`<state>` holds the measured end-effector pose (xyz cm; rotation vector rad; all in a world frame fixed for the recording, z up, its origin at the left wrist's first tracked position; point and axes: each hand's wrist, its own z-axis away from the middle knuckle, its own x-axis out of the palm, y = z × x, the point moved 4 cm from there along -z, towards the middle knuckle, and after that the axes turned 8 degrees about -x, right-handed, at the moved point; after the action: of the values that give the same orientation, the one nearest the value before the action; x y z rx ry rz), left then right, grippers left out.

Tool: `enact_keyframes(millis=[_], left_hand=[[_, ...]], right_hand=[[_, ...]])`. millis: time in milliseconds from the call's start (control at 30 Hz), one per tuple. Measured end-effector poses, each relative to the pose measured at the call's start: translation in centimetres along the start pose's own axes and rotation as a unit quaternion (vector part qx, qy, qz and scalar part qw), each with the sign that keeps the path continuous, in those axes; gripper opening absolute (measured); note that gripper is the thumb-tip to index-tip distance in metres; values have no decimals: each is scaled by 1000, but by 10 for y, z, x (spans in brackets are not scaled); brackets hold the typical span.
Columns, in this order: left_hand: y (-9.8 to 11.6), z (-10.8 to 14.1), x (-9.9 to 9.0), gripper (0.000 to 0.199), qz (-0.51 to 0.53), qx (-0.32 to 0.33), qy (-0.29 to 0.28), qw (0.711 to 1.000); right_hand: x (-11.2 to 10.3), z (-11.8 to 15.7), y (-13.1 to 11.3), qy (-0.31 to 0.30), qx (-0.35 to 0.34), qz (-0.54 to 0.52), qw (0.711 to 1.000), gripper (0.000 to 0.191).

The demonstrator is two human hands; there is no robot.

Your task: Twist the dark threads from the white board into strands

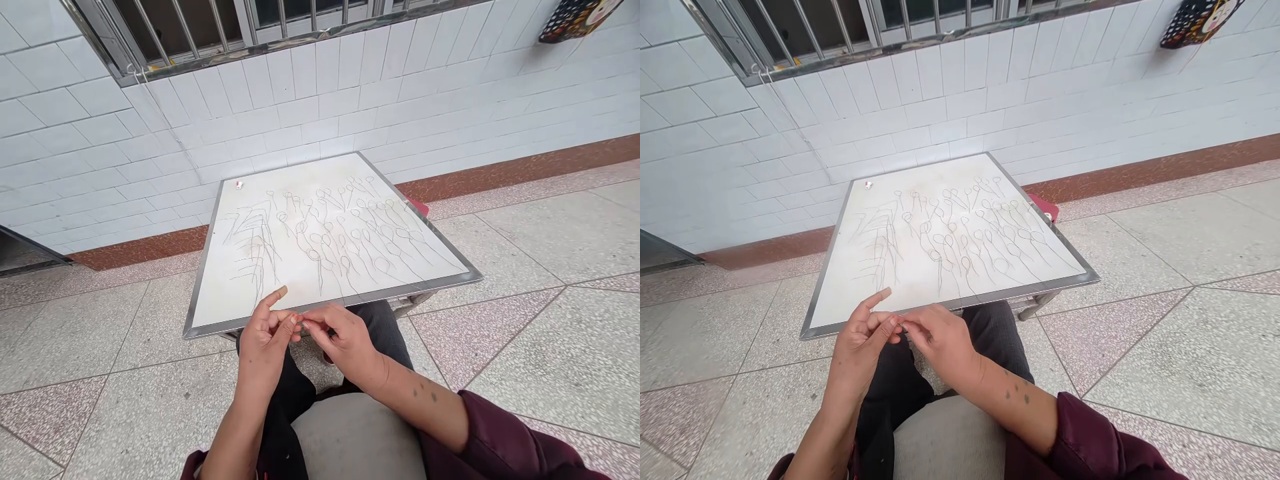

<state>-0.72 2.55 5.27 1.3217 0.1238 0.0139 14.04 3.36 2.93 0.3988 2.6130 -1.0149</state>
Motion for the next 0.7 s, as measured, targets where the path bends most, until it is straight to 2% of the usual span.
enact_keyframes(millis=[200,400,533,700], left_hand=[[1,5,0,52,3,10,-8,1000],[2,5,1,51,11,-7,37,999],[4,4,1,53,29,-14,47,998],[1,-1,-2,53,28,-24,34,999]], right_hand=[[-3,-3,-4,12,-15,-1,1000,13],[-4,-4,-8,23,-70,27,997,13],[1,-1,-6,6,-96,39,995,14],[6,1,-7,-39,-133,62,988,18]])
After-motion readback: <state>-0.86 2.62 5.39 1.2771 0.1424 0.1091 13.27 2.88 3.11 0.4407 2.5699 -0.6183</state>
